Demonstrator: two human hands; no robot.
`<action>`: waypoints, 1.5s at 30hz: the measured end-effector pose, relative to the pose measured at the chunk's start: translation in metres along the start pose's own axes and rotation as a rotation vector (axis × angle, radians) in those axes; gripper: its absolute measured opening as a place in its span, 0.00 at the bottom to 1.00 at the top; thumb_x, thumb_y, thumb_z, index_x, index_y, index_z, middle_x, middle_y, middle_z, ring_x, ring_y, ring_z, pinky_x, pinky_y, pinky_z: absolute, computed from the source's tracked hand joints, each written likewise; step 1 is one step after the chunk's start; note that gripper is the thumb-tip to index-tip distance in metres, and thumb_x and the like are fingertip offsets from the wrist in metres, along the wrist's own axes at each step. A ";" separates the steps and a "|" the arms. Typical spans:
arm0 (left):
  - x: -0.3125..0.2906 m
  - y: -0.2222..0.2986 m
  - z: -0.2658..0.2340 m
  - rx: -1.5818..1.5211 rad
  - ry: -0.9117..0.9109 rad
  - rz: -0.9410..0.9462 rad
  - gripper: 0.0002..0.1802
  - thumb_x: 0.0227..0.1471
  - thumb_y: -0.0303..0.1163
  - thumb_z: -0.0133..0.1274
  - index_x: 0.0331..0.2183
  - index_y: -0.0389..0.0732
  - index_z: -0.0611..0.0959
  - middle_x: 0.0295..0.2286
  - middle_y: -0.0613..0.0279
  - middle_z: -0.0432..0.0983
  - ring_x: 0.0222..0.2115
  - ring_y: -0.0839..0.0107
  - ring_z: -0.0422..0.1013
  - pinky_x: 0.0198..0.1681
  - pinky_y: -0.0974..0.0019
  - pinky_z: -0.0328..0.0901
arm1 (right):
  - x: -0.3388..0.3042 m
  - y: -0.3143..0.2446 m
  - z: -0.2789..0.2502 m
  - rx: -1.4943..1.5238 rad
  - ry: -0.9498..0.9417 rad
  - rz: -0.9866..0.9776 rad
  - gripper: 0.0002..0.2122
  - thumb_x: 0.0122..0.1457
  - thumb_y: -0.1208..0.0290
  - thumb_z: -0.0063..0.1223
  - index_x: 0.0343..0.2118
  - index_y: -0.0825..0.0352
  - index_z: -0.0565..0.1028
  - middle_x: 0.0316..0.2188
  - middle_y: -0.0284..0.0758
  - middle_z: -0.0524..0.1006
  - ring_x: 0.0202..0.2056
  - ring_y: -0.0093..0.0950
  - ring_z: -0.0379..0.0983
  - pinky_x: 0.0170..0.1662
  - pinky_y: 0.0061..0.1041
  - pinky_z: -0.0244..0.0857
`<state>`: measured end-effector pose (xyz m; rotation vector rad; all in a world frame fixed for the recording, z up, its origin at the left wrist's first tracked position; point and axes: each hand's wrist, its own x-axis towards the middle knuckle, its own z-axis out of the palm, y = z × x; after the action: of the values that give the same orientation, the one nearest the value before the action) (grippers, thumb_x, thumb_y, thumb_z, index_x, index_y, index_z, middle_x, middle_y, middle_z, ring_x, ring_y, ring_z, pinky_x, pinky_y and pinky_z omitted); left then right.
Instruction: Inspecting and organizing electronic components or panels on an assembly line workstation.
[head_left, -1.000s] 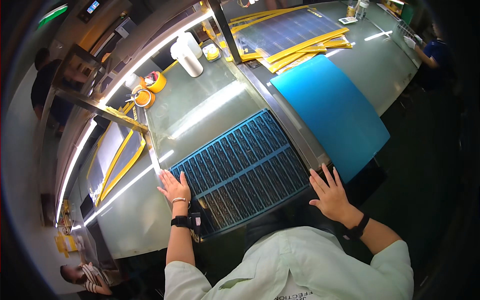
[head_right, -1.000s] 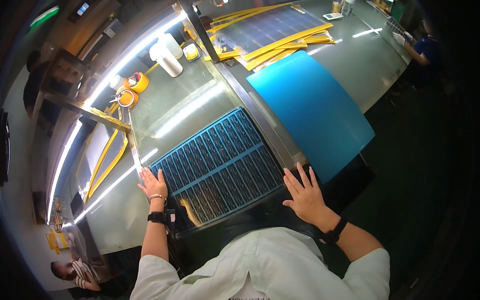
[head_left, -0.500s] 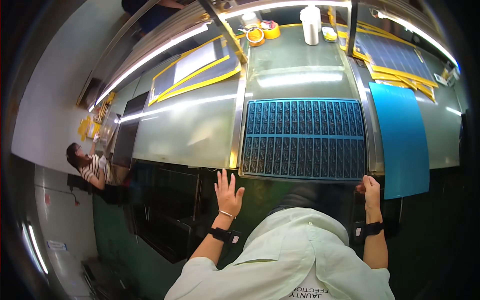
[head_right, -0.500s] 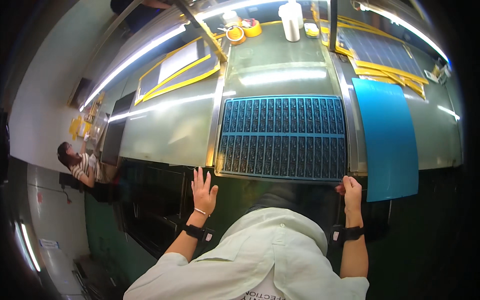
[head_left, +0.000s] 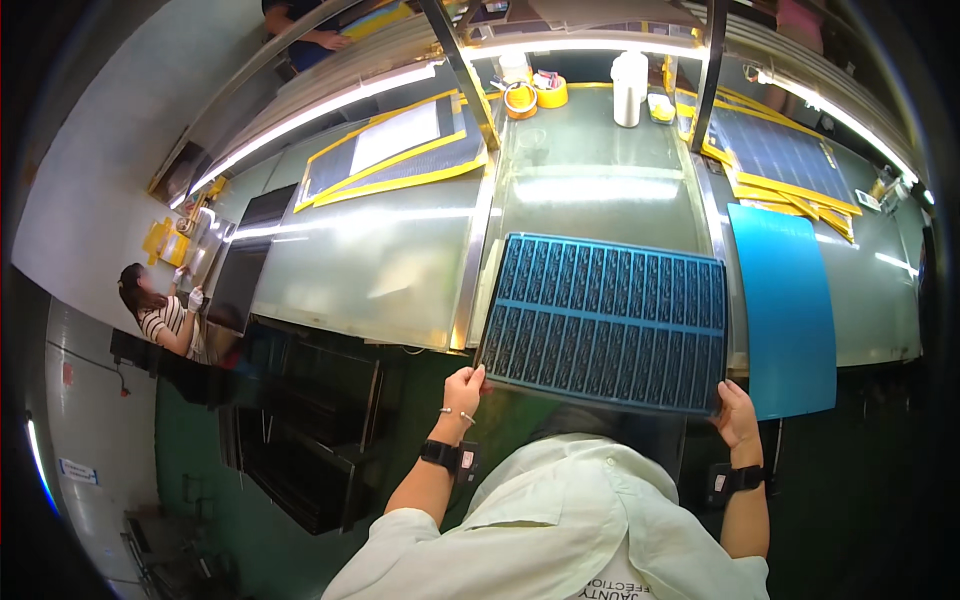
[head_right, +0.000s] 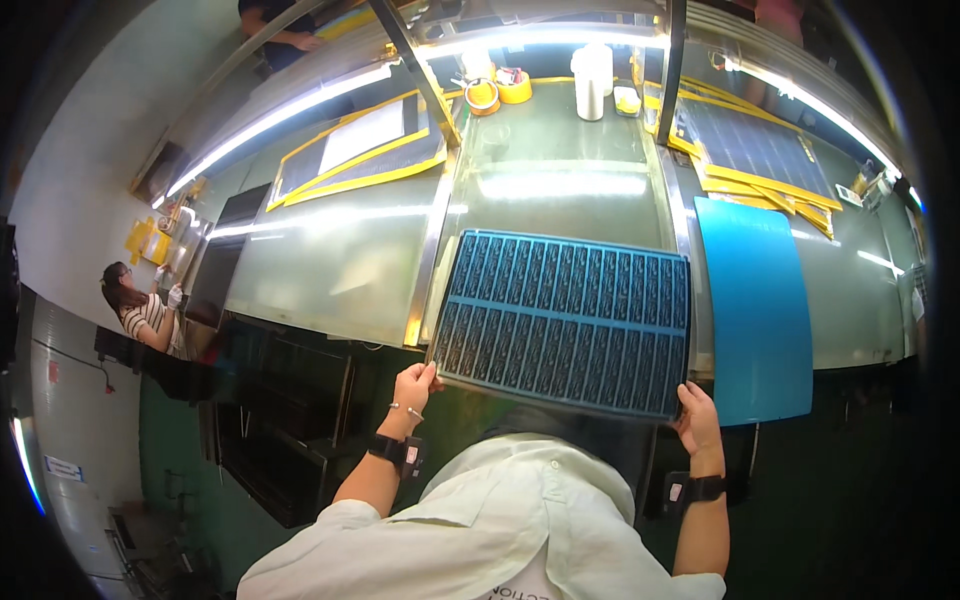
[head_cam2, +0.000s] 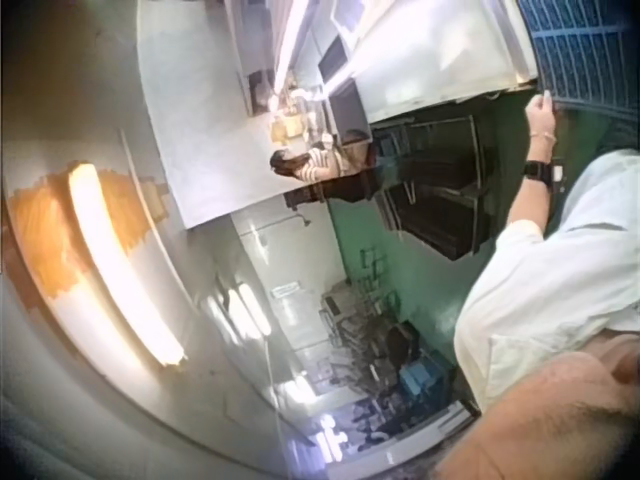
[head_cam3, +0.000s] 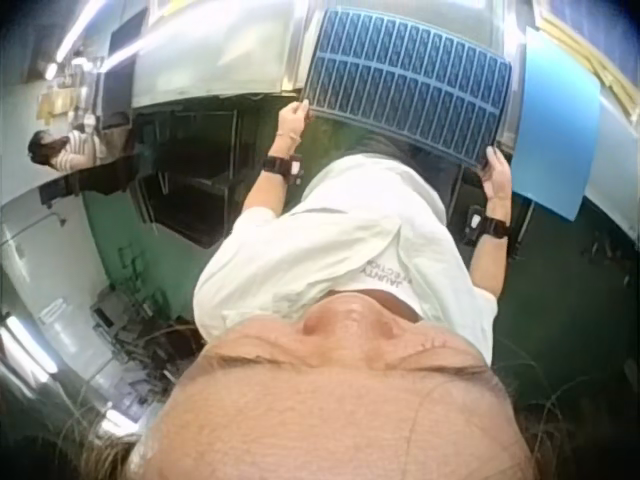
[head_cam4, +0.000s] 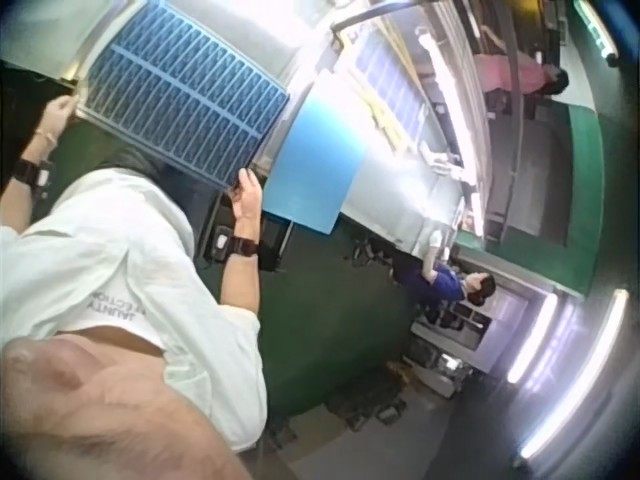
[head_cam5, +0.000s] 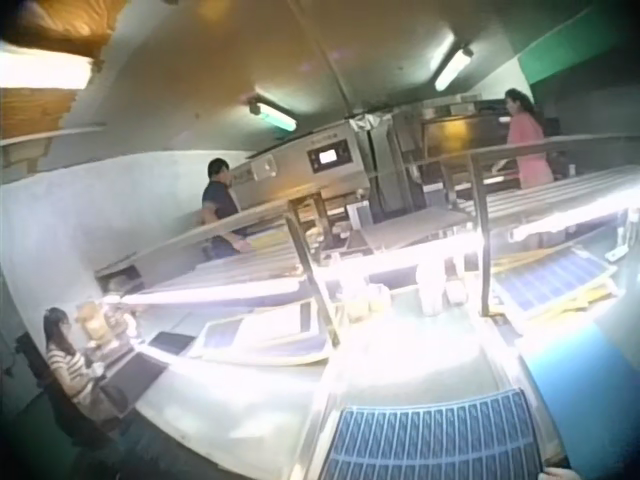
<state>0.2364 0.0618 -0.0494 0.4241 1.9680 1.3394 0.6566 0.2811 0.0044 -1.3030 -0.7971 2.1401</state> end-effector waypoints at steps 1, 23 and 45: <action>0.005 0.000 0.001 0.127 0.005 0.039 0.16 0.54 0.36 0.50 0.21 0.35 0.76 0.19 0.64 0.73 0.19 0.76 0.69 0.25 0.71 0.66 | -0.004 -0.014 0.014 -0.001 -0.030 -0.094 0.14 0.55 0.73 0.48 0.44 0.69 0.69 0.35 0.29 0.74 0.38 0.22 0.71 0.41 0.20 0.65; 0.005 0.100 0.127 1.311 -0.444 0.707 0.57 0.33 0.66 0.56 0.60 0.49 0.55 0.61 0.49 0.38 0.61 0.47 0.34 0.56 0.34 0.38 | 0.015 -0.458 -0.006 0.341 -0.398 -1.127 0.12 0.59 0.75 0.46 0.45 0.70 0.67 0.43 0.39 0.73 0.44 0.30 0.70 0.49 0.27 0.65; 0.007 0.079 0.132 1.367 -0.341 0.739 0.57 0.30 0.47 0.63 0.60 0.47 0.52 0.61 0.48 0.36 0.61 0.46 0.32 0.57 0.35 0.36 | -0.025 -0.122 -0.231 -1.345 0.889 -0.218 0.21 0.42 0.53 0.63 0.25 0.71 0.76 0.30 0.47 0.77 0.34 0.43 0.74 0.37 0.34 0.67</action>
<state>0.3158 0.1869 -0.0081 1.9720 2.2039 -0.0366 0.8896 0.4000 0.0206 -2.2917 -1.8568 0.4475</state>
